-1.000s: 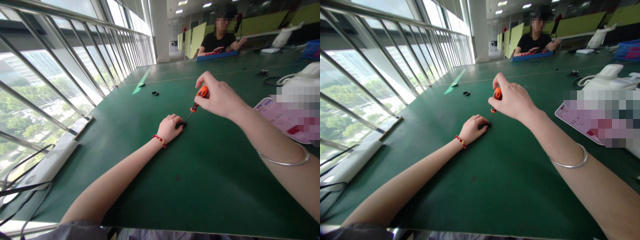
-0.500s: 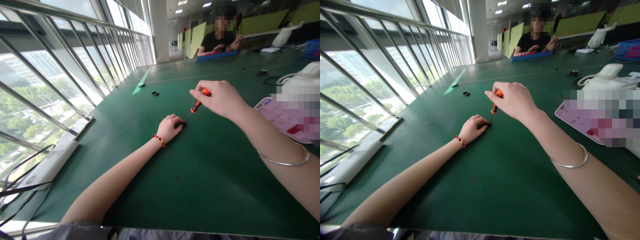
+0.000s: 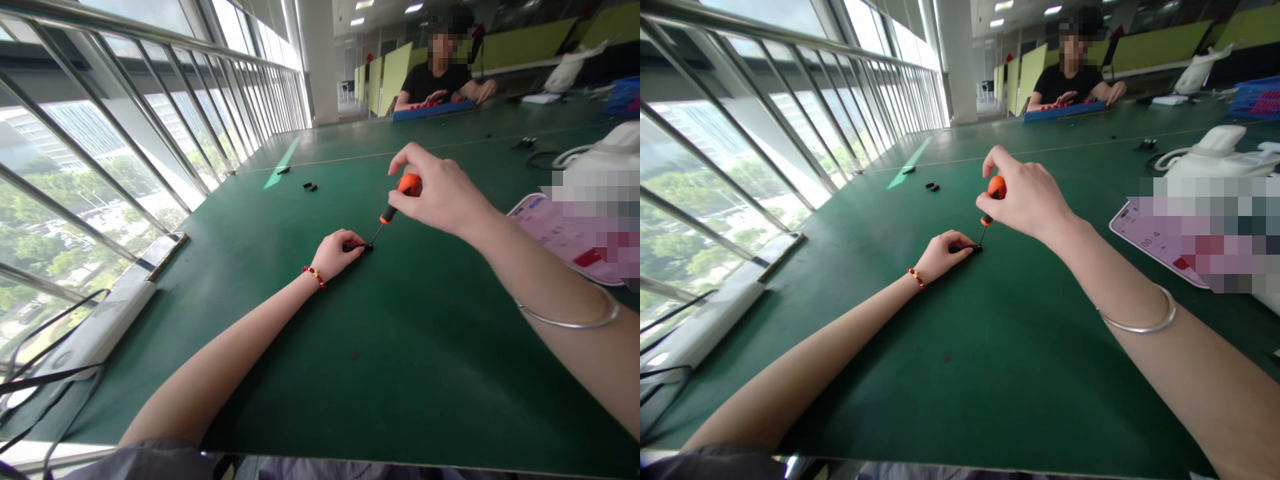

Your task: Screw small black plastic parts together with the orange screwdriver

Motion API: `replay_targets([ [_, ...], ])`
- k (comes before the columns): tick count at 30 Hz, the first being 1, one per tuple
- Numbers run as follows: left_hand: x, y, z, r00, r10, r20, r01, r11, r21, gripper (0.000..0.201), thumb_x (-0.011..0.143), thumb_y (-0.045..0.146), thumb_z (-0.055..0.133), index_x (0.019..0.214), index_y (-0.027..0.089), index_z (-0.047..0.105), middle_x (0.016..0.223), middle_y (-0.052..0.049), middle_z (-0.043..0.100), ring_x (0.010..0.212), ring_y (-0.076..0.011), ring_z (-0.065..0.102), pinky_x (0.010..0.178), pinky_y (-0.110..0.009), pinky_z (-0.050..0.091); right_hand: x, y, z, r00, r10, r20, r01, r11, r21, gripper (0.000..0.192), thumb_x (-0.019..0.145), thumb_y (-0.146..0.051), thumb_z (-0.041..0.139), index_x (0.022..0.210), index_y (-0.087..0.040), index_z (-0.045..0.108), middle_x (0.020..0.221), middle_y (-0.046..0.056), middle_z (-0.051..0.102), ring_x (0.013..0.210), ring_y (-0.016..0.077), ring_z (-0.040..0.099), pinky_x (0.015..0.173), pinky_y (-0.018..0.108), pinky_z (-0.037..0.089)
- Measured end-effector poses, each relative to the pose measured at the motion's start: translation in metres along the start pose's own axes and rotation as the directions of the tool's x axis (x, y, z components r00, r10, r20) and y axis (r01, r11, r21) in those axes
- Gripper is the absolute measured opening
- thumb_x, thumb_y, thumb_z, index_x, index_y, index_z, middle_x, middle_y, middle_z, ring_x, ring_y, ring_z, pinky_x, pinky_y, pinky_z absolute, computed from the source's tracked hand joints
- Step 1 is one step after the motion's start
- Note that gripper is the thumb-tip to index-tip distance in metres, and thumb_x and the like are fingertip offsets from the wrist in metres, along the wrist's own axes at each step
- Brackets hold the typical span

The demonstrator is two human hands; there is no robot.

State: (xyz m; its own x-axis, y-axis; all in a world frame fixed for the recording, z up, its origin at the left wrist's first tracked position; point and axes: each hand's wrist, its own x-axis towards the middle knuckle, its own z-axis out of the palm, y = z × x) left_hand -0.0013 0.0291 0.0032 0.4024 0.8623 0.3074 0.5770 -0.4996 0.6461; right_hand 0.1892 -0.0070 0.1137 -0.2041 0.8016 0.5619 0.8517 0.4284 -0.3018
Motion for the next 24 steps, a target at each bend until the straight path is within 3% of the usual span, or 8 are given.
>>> replay_targets([
  [2, 0.0001, 0.0, 0.0, 1.0, 0.002, 0.001, -0.002, 1.0, -0.007, 0.012, 0.078, 0.02, 0.062, 0.086, 0.016, 0.069, 0.088, -0.003, 0.066, 0.079, -0.0132, 0.061, 0.075, -0.025, 0.049, -0.0001, -0.0008, -0.0005, 1.0, -0.007, 0.005, 0.007, 1.0, -0.016, 0.024, 0.075, -0.038, 0.057, 0.096, -0.025, 0.059, 0.063, 0.0, 0.059, 0.055, 0.0177, 0.05, 0.058, 0.031, 0.033],
  [6, 0.0003, -0.0012, 0.0002, 1.0, 0.016, -0.001, -0.016, 1.0, -0.012, 0.012, 0.077, 0.02, 0.062, 0.087, 0.015, 0.069, 0.088, -0.004, 0.066, 0.079, -0.0134, 0.061, 0.076, -0.025, 0.05, 0.0, 0.0, -0.0012, 0.999, -0.003, 0.032, 0.004, 0.999, -0.032, 0.028, 0.083, -0.047, 0.046, 0.075, -0.025, 0.06, 0.058, 0.002, 0.057, 0.056, 0.0195, 0.051, 0.058, 0.032, 0.033],
  [9, 0.0004, -0.0017, 0.0002, 1.0, 0.013, -0.001, -0.013, 1.0, -0.01, 0.012, 0.078, 0.021, 0.062, 0.086, 0.016, 0.069, 0.088, -0.003, 0.066, 0.079, -0.0135, 0.061, 0.076, -0.025, 0.05, -0.0002, 0.0005, -0.001, 1.0, -0.012, 0.025, 0.012, 1.0, 0.0, 0.02, 0.08, -0.042, 0.052, 0.089, -0.026, 0.061, 0.063, 0.002, 0.06, 0.058, 0.0198, 0.052, 0.057, 0.031, 0.033],
  [11, 0.0004, -0.0017, 0.0003, 1.0, 0.011, -0.001, -0.011, 1.0, -0.008, 0.012, 0.078, 0.021, 0.062, 0.086, 0.016, 0.069, 0.088, -0.003, 0.066, 0.079, -0.0135, 0.061, 0.075, -0.025, 0.05, -0.0005, 0.0004, -0.0007, 0.999, -0.016, 0.029, 0.016, 1.0, 0.012, 0.027, 0.077, -0.04, 0.056, 0.1, -0.026, 0.058, 0.066, 0.001, 0.061, 0.058, 0.0193, 0.052, 0.057, 0.031, 0.034],
  [16, 0.0002, -0.0015, 0.0006, 1.0, 0.009, 0.001, -0.009, 1.0, -0.01, 0.012, 0.078, 0.02, 0.062, 0.086, 0.016, 0.069, 0.087, -0.003, 0.066, 0.078, -0.0132, 0.061, 0.074, -0.025, 0.05, -0.0006, 0.0013, -0.0007, 0.999, 0.002, 0.043, -0.003, 1.0, 0.023, 0.027, 0.085, -0.046, 0.044, 0.079, -0.025, 0.059, 0.061, 0.002, 0.059, 0.057, 0.0184, 0.05, 0.056, 0.031, 0.032],
  [19, 0.0004, -0.0018, 0.0008, 1.0, 0.006, 0.001, -0.006, 1.0, -0.008, 0.012, 0.078, 0.021, 0.062, 0.086, 0.016, 0.069, 0.087, -0.003, 0.066, 0.077, -0.0131, 0.061, 0.074, -0.025, 0.05, -0.0002, 0.0019, -0.0005, 0.999, -0.001, 0.036, 0.0, 1.0, 0.028, 0.02, 0.082, -0.039, 0.05, 0.091, -0.025, 0.06, 0.063, 0.002, 0.059, 0.058, 0.0186, 0.05, 0.057, 0.031, 0.033],
  [21, 0.0005, -0.0021, 0.001, 1.0, 0.007, 0.003, -0.007, 1.0, -0.007, 0.012, 0.078, 0.021, 0.061, 0.086, 0.016, 0.069, 0.086, -0.003, 0.066, 0.078, -0.0131, 0.061, 0.074, -0.025, 0.05, -0.0002, 0.0021, 0.0002, 1.0, -0.009, 0.02, 0.009, 1.0, 0.025, 0.026, 0.078, -0.036, 0.054, 0.101, -0.025, 0.058, 0.067, 0.001, 0.061, 0.058, 0.0186, 0.051, 0.059, 0.031, 0.033],
  [24, 0.0006, -0.0024, 0.0013, 1.0, 0.011, 0.005, -0.011, 1.0, -0.012, 0.012, 0.078, 0.021, 0.061, 0.086, 0.016, 0.068, 0.087, -0.003, 0.066, 0.078, -0.0131, 0.061, 0.074, -0.025, 0.05, -0.0004, 0.0022, 0.0011, 1.0, -0.009, 0.027, 0.008, 0.999, 0.034, 0.025, 0.082, -0.045, 0.049, 0.089, -0.024, 0.061, 0.065, 0.002, 0.06, 0.057, 0.0177, 0.05, 0.056, 0.03, 0.032],
])
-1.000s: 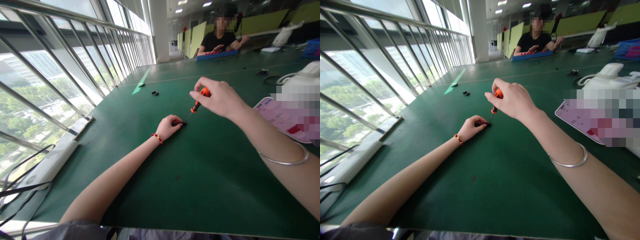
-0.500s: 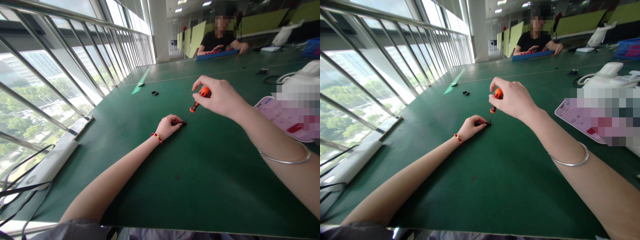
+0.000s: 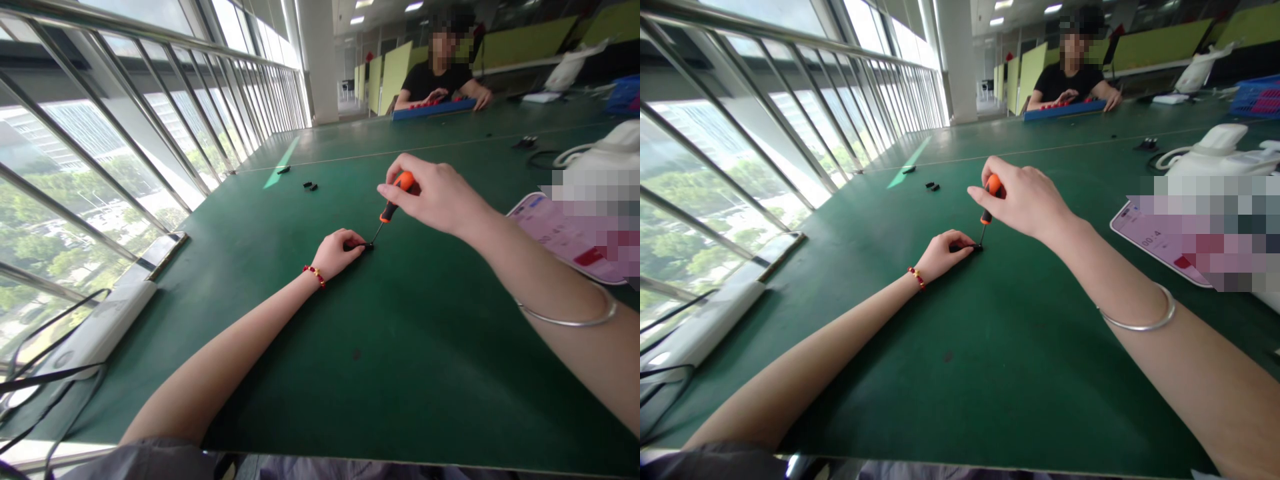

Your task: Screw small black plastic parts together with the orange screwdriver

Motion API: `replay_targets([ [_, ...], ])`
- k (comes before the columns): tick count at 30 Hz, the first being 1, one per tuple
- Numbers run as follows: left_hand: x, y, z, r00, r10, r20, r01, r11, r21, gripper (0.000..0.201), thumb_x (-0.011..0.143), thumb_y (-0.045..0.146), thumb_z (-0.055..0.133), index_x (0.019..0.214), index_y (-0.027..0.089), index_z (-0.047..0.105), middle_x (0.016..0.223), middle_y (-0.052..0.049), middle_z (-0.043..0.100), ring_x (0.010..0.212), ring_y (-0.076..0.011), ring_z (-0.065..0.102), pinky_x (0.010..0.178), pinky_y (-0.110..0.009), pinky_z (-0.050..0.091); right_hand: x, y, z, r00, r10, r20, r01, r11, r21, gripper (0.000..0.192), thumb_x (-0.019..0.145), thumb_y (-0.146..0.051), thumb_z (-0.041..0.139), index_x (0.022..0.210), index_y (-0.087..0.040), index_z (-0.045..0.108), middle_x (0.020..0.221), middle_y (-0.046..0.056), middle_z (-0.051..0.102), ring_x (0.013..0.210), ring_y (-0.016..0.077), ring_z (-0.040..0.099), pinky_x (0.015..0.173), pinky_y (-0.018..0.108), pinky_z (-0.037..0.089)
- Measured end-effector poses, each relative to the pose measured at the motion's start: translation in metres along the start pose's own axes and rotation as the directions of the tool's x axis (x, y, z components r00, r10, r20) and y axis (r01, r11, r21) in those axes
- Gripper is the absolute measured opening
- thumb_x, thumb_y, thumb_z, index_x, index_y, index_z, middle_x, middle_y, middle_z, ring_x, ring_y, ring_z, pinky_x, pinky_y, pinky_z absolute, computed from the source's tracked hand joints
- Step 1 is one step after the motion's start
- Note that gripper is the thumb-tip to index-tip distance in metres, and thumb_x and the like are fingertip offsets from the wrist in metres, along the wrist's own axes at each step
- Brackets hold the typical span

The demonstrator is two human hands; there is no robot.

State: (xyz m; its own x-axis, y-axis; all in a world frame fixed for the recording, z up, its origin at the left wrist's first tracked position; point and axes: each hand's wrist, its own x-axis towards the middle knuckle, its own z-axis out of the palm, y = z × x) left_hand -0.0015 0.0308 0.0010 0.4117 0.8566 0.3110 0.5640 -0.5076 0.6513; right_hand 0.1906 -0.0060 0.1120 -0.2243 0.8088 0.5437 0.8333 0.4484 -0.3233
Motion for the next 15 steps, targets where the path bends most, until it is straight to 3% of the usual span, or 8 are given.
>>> replay_targets([
  [3, 0.0, 0.0001, -0.0001, 1.0, 0.0, -0.003, 0.0, 1.0, -0.003, 0.012, 0.078, 0.021, 0.061, 0.086, 0.016, 0.068, 0.087, -0.003, 0.066, 0.078, -0.0132, 0.061, 0.074, -0.025, 0.05, -0.0002, -0.0007, -0.0003, 1.0, 0.003, 0.004, -0.003, 1.0, 0.016, 0.028, 0.083, -0.047, 0.046, 0.078, -0.024, 0.062, 0.061, 0.002, 0.058, 0.056, 0.0173, 0.049, 0.055, 0.03, 0.032],
  [8, 0.0, 0.0005, -0.0004, 1.0, -0.001, -0.001, 0.001, 1.0, -0.005, 0.012, 0.078, 0.021, 0.061, 0.085, 0.016, 0.068, 0.087, -0.003, 0.066, 0.078, -0.0133, 0.061, 0.074, -0.025, 0.05, -0.0006, -0.0022, -0.0021, 1.0, 0.006, -0.005, -0.006, 1.0, -0.016, 0.027, 0.077, -0.042, 0.054, 0.098, -0.026, 0.06, 0.062, 0.0, 0.058, 0.054, 0.0171, 0.047, 0.057, 0.03, 0.032],
  [12, 0.0001, -0.0002, -0.0005, 1.0, 0.003, -0.002, -0.003, 1.0, -0.003, 0.012, 0.078, 0.021, 0.061, 0.086, 0.016, 0.069, 0.087, -0.003, 0.066, 0.078, -0.0133, 0.061, 0.074, -0.025, 0.05, 0.0, -0.0005, -0.003, 0.999, 0.023, 0.026, -0.023, 1.0, 0.004, 0.034, 0.085, -0.048, 0.042, 0.075, -0.023, 0.062, 0.058, 0.001, 0.055, 0.054, 0.0153, 0.044, 0.055, 0.029, 0.03],
  [15, 0.0001, -0.0002, -0.0006, 1.0, 0.004, -0.003, -0.004, 1.0, 0.002, 0.012, 0.078, 0.022, 0.061, 0.086, 0.016, 0.069, 0.087, -0.003, 0.066, 0.078, -0.0133, 0.061, 0.074, -0.025, 0.05, 0.0003, -0.0003, -0.003, 1.0, 0.025, 0.014, -0.025, 1.0, 0.017, 0.02, 0.079, -0.035, 0.051, 0.091, -0.023, 0.062, 0.06, 0.0, 0.054, 0.054, 0.0153, 0.044, 0.055, 0.029, 0.031],
])
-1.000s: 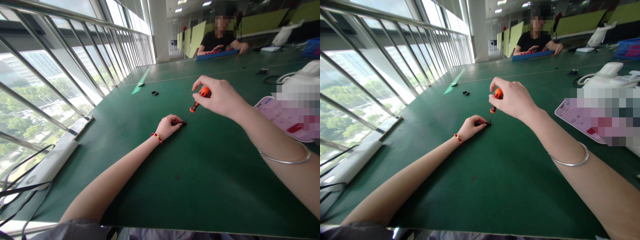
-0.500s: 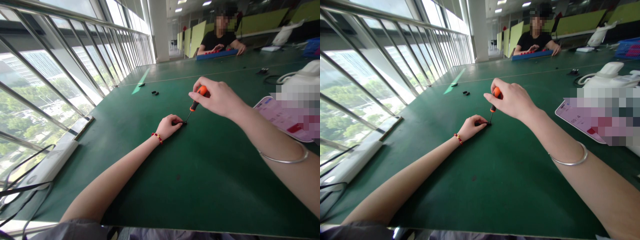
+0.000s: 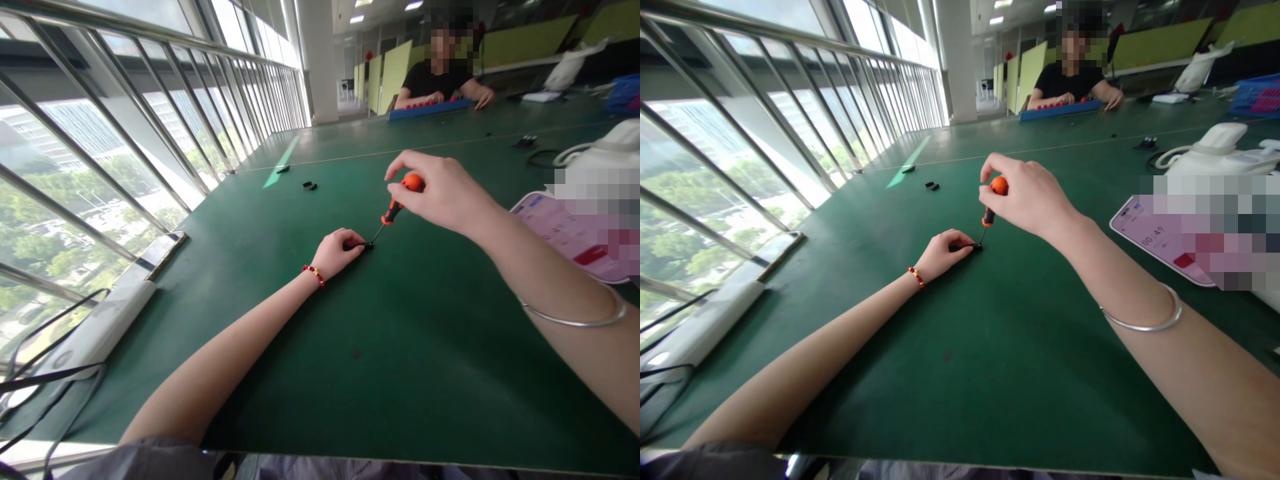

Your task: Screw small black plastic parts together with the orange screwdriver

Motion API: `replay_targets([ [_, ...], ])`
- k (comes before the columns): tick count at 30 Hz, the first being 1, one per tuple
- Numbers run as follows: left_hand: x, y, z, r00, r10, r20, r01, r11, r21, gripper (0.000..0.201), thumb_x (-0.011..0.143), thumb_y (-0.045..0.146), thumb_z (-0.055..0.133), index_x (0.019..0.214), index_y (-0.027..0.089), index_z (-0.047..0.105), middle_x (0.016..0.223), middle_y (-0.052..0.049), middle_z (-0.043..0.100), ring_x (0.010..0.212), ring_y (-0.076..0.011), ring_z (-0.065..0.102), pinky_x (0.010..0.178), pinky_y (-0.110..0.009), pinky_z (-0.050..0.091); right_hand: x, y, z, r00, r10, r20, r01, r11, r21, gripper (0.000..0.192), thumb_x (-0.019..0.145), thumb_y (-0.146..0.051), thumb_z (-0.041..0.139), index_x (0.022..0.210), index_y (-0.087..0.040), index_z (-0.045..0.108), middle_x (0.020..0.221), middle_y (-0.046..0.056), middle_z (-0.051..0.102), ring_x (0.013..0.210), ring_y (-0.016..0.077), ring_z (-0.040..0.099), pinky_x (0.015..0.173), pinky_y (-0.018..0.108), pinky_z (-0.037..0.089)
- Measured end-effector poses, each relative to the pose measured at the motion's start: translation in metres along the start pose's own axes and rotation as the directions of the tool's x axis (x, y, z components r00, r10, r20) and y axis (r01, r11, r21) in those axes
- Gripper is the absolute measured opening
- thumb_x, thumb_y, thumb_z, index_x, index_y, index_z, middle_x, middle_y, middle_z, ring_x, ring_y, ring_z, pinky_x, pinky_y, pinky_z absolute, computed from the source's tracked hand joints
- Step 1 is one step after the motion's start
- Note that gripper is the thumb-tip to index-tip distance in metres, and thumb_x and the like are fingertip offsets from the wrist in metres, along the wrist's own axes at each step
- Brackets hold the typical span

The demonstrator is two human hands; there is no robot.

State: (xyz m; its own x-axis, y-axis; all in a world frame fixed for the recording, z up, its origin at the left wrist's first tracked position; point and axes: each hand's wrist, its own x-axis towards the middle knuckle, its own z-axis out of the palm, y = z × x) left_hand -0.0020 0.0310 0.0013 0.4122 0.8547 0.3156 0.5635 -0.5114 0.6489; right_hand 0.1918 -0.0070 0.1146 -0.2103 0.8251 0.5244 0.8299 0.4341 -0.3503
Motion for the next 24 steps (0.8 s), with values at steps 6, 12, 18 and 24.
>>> replay_targets([
  [6, -0.0002, 0.0009, -0.0001, 1.0, 0.0, 0.001, 0.0, 1.0, -0.006, 0.012, 0.078, 0.02, 0.061, 0.086, 0.016, 0.069, 0.087, -0.003, 0.066, 0.078, -0.0129, 0.061, 0.074, -0.025, 0.05, -0.0003, -0.0003, 0.0015, 1.0, -0.01, 0.006, 0.011, 0.999, -0.04, 0.022, 0.081, -0.044, 0.049, 0.081, -0.025, 0.06, 0.061, 0.002, 0.056, 0.055, 0.0174, 0.047, 0.056, 0.03, 0.032],
  [12, -0.0001, 0.0012, 0.0003, 1.0, -0.006, 0.007, 0.006, 1.0, 0.01, 0.012, 0.078, 0.021, 0.06, 0.086, 0.017, 0.068, 0.087, -0.003, 0.066, 0.078, -0.0132, 0.061, 0.074, -0.025, 0.05, -0.0007, -0.0009, 0.0034, 0.999, -0.01, -0.03, 0.008, 0.998, -0.062, 0.032, 0.076, -0.041, 0.057, 0.104, -0.026, 0.058, 0.066, 0.002, 0.06, 0.058, 0.0196, 0.052, 0.058, 0.031, 0.034],
  [18, -0.0003, 0.0011, 0.0007, 1.0, -0.008, 0.002, 0.008, 1.0, -0.001, 0.012, 0.078, 0.02, 0.061, 0.086, 0.015, 0.069, 0.087, -0.004, 0.065, 0.077, -0.0134, 0.06, 0.074, -0.025, 0.049, -0.0005, -0.0001, 0.0044, 0.999, -0.008, -0.05, 0.005, 0.998, -0.063, 0.023, 0.08, -0.042, 0.05, 0.091, -0.026, 0.062, 0.063, 0.002, 0.059, 0.058, 0.0199, 0.052, 0.057, 0.031, 0.033],
  [24, -0.0004, 0.0013, 0.0001, 1.0, -0.004, 0.0, 0.004, 1.0, 0.01, 0.012, 0.078, 0.02, 0.061, 0.086, 0.016, 0.068, 0.087, -0.003, 0.065, 0.078, -0.0135, 0.06, 0.074, -0.025, 0.049, -0.0006, 0.0001, 0.0029, 1.0, 0.011, -0.014, -0.012, 0.997, -0.074, 0.023, 0.079, -0.044, 0.052, 0.086, -0.025, 0.061, 0.063, 0.003, 0.058, 0.055, 0.0182, 0.049, 0.053, 0.03, 0.031],
])
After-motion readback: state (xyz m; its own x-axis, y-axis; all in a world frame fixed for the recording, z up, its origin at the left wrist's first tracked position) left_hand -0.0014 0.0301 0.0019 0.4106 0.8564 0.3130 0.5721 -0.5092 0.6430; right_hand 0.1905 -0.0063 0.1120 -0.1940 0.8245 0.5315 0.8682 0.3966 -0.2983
